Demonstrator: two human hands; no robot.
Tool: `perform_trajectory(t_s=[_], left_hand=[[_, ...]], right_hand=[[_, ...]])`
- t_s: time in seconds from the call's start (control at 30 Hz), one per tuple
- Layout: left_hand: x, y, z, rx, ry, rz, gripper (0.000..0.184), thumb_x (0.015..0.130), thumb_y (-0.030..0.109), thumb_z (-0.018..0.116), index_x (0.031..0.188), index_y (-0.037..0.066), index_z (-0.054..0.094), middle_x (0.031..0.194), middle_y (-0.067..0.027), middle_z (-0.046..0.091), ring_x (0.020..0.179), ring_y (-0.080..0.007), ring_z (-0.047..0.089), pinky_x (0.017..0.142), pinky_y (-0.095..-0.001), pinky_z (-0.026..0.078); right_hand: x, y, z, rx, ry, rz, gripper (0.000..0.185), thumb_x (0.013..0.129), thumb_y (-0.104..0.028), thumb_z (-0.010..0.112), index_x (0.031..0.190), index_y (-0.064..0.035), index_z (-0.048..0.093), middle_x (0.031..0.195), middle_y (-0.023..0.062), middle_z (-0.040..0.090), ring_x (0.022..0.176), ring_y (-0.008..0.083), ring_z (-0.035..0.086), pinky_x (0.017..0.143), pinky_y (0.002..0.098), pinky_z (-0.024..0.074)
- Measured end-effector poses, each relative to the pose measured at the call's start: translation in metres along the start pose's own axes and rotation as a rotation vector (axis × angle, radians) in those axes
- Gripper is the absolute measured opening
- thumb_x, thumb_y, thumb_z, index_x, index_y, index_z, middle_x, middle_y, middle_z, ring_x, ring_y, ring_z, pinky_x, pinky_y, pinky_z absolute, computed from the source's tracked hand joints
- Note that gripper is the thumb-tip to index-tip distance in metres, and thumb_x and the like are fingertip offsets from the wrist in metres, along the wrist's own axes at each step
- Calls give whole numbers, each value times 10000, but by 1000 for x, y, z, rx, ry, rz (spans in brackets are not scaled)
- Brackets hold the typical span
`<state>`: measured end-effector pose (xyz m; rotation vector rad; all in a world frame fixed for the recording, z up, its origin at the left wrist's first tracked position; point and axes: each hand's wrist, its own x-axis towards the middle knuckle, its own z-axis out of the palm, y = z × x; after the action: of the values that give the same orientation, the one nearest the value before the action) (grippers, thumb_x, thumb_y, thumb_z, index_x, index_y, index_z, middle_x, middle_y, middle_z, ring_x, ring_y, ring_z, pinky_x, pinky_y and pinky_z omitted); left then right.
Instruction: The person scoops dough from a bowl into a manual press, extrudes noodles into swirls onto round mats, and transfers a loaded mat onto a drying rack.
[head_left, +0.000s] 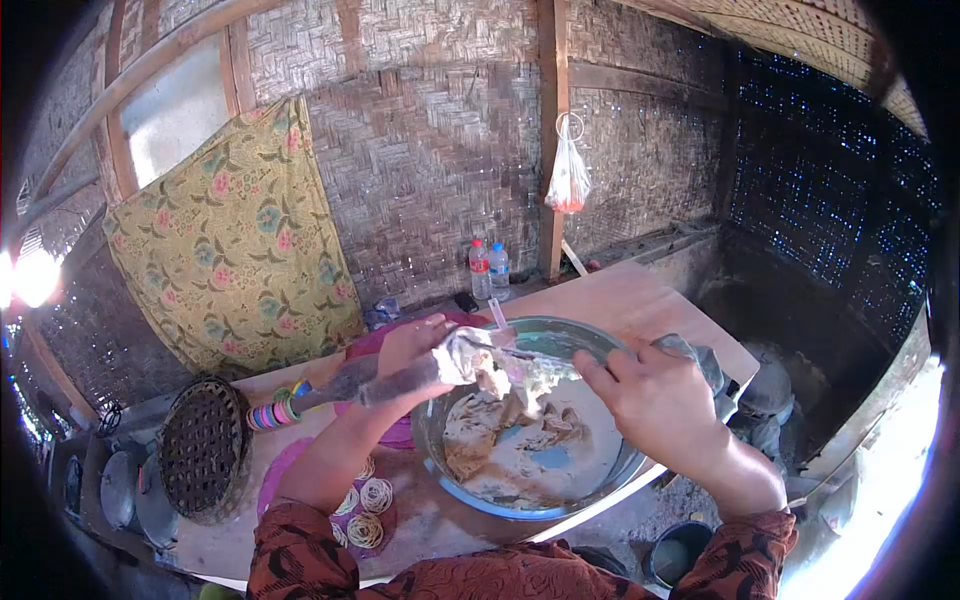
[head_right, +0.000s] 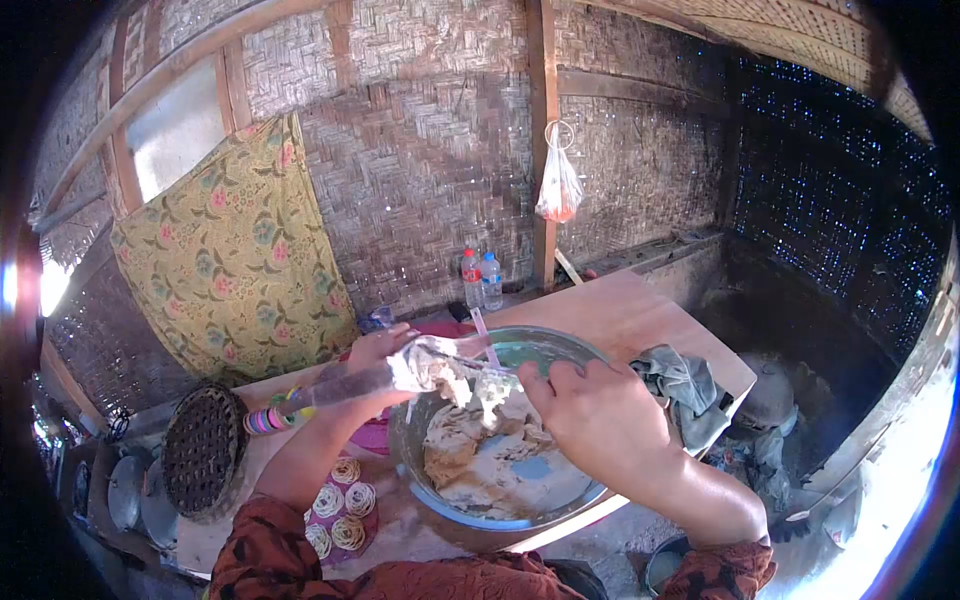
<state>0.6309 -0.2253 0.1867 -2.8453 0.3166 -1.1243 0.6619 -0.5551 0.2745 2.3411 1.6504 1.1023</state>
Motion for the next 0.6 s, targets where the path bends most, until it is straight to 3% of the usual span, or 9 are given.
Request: perform_trajectory(t_s=[0.03,0.07,0.17,0.23,0.33,0.37,0.4,0.5,0.6], left_hand=[[-2,-6,18,0,2,4,307,686,363,704,874,138,614,791,-71,579,722,-297,620,621,-401,509],[-6,-19,50,-507,28,-164,306,684,358,705,873,136,611,797,-72,578,722,-299,620,622,-401,509],[17,47,-28,-94,-16,3,320,702,346,696,909,115,616,797,-83,559,750,-306,617,630,-428,500],[8,30,-6,-46,-274,-95,425,718,455,680,1006,144,651,942,-63,661,886,-243,634,876,-319,487],[-7,-2,22,17,33,65,369,731,386,683,1015,154,646,1015,-45,658,865,-279,645,765,-396,526],[-2,-3,7,179,-92,-16,382,737,409,679,1034,169,659,1034,-41,678,936,-256,645,850,-370,520],[-3,-17,12,14,-118,-121,386,739,410,676,1042,172,656,1028,-45,678,967,-252,636,873,-357,512],[3,-12,-3,199,-53,-43,419,730,421,675,1073,183,644,1075,-50,659,1019,-243,617,881,-349,507],[12,-10,1,111,-41,-9,421,699,406,693,1053,181,651,1068,-54,659,997,-247,629,854,-368,518]], right_hand=[[3,-2,1,-3,2,2,293,755,-133,570,1042,-79,586,735,17,550,626,174,586,550,307,485],[7,-5,3,-14,-5,-27,295,755,-135,571,1044,-75,587,732,18,554,630,171,590,549,302,484],[14,-21,17,-5,-27,-69,301,759,-137,570,1051,-69,594,719,17,557,630,166,599,546,297,482],[11,-25,24,-5,-24,-90,306,761,-137,570,1057,-68,601,707,16,557,626,166,602,544,296,481],[-11,-22,27,88,33,-46,350,741,-134,581,1087,-96,620,688,5,550,603,169,603,525,306,477],[-22,-13,22,115,18,41,376,727,-128,587,1101,-114,625,690,-1,548,595,168,597,523,304,476],[-25,-7,19,139,7,130,405,713,-122,592,1116,-131,629,692,-7,545,588,167,591,521,303,476],[-23,-5,25,60,79,312,422,689,-111,598,1107,-152,639,691,-16,536,576,166,580,510,301,470],[-24,-8,31,79,96,211,415,691,-109,594,1102,-141,634,692,0,524,581,166,569,506,296,462]])
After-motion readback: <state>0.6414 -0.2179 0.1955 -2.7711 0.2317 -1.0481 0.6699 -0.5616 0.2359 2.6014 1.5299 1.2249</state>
